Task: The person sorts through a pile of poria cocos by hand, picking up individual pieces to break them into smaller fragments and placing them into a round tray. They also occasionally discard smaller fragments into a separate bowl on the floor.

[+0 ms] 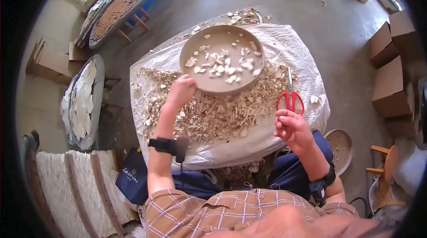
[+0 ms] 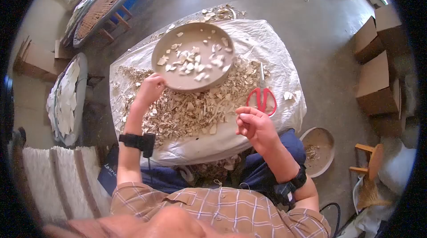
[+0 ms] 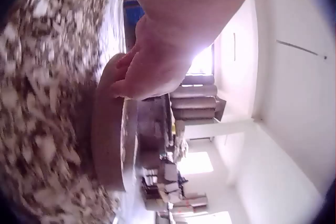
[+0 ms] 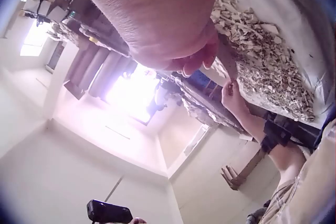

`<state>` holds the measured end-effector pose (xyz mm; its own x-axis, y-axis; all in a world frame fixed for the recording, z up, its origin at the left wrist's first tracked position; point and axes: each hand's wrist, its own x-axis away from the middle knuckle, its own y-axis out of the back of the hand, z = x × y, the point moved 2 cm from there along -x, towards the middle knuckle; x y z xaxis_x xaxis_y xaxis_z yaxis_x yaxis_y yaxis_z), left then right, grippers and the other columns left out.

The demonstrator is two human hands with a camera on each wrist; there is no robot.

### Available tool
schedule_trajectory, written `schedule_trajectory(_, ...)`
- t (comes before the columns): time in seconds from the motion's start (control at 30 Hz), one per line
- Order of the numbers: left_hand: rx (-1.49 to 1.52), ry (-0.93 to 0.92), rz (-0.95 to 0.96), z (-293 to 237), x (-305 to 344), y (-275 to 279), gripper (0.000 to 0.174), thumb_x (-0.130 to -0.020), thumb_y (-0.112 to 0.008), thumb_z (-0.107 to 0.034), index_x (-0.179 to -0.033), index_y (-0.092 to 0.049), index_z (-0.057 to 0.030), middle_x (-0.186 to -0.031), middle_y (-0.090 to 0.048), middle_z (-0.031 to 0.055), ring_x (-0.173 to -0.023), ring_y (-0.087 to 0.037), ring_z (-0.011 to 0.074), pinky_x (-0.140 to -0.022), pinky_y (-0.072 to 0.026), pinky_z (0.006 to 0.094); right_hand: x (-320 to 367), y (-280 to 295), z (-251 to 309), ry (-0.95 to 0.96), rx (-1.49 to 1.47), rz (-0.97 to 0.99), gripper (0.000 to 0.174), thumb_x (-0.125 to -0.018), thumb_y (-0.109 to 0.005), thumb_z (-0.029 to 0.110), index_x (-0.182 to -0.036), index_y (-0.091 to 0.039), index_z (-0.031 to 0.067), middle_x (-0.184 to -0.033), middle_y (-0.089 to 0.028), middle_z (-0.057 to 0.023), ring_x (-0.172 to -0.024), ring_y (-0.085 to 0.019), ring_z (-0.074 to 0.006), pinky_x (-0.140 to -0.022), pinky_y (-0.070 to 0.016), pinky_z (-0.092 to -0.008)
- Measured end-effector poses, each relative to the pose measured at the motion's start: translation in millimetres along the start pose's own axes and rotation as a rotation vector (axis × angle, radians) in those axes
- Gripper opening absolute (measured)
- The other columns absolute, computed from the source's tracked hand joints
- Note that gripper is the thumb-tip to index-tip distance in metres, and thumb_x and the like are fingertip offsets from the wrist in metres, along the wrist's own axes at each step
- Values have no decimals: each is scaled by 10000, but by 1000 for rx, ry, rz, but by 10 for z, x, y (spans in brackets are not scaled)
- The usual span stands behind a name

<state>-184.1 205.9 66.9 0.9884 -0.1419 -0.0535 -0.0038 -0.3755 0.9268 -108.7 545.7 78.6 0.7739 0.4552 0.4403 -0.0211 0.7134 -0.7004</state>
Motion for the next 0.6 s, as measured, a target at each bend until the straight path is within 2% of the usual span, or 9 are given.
schedule_trajectory(0.07,-65,51,45,338,123,113,121,-693,-568,-59,-793,-620,-17,-864,-594,126,-829,-578,250,-760,-451,341,15,-34,0,-8,20,6,148,-804,-499,68,-935,-544,15,-697,-548,-38,-536,-498,-97,-585,-467,-263)
schedule_trajectory(0.13,-271,241,326,527,210,163,138,-706,-571,-88,-815,-622,-19,-883,-586,122,-832,-573,264,-766,-444,348,28,-56,-15,-19,39,4,146,-805,-500,68,-932,-545,12,-696,-549,-40,-535,-498,-97,-572,-462,-254)
schedule_trajectory(0.17,-276,248,326,564,184,132,138,-706,-571,-88,-815,-622,-19,-883,-586,122,-832,-573,264,-766,-444,348,15,-61,-10,-4,64,3,145,-805,-503,67,-931,-546,9,-695,-550,-41,-534,-496,-98,-562,-455,-243)
schedule_trajectory(0.23,-327,284,140,380,35,107,156,-726,-566,-124,-836,-625,-30,-894,-584,117,-840,-565,273,-764,-441,344,0,-70,-13,0,90,5,145,-804,-506,67,-929,-547,6,-693,-550,-43,-532,-495,-99,-552,-449,-231)
schedule_trajectory(0.27,-196,154,61,177,-57,81,169,-755,-543,-150,-860,-628,-48,-895,-584,113,-843,-562,272,-758,-442,342,-9,-73,-11,9,110,-2,144,-803,-509,67,-927,-547,4,-690,-551,-44,-529,-495,-100,-544,-445,-223)
schedule_trajectory(0.33,-106,121,117,-104,-299,-116,179,-774,-535,-191,-869,-624,-68,-891,-582,101,-828,-567,259,-741,-444,334,-23,-67,-40,11,124,-11,144,-802,-512,67,-926,-547,2,-687,-551,-45,-527,-495,-101,-536,-441,-214)
schedule_trajectory(0.4,-74,30,54,-380,-519,-309,193,-775,-532,-213,-869,-621,-69,-889,-579,93,-817,-569,254,-743,-444,331,-44,-55,-45,33,121,-3,140,-805,-512,72,-921,-551,4,-686,-555,-43,-525,-497,-96,-528,-437,-208)
schedule_trajectory(0.47,69,17,-40,-461,-743,-585,220,-752,-550,-243,-876,-621,-75,-883,-575,92,-830,-564,257,-751,-444,335,-46,-34,-46,28,157,-20,139,-806,-513,76,-920,-553,7,-690,-557,-40,-527,-497,-93,-526,-433,-205)
schedule_trajectory(0.6,-108,36,-74,-611,-1009,-901,240,-701,-564,-249,-877,-631,-100,-903,-577,110,-885,-546,272,-792,-432,352,-78,5,-55,16,214,-45,141,-807,-516,87,-923,-558,17,-695,-558,-31,-539,-497,-80,-526,-419,-193)
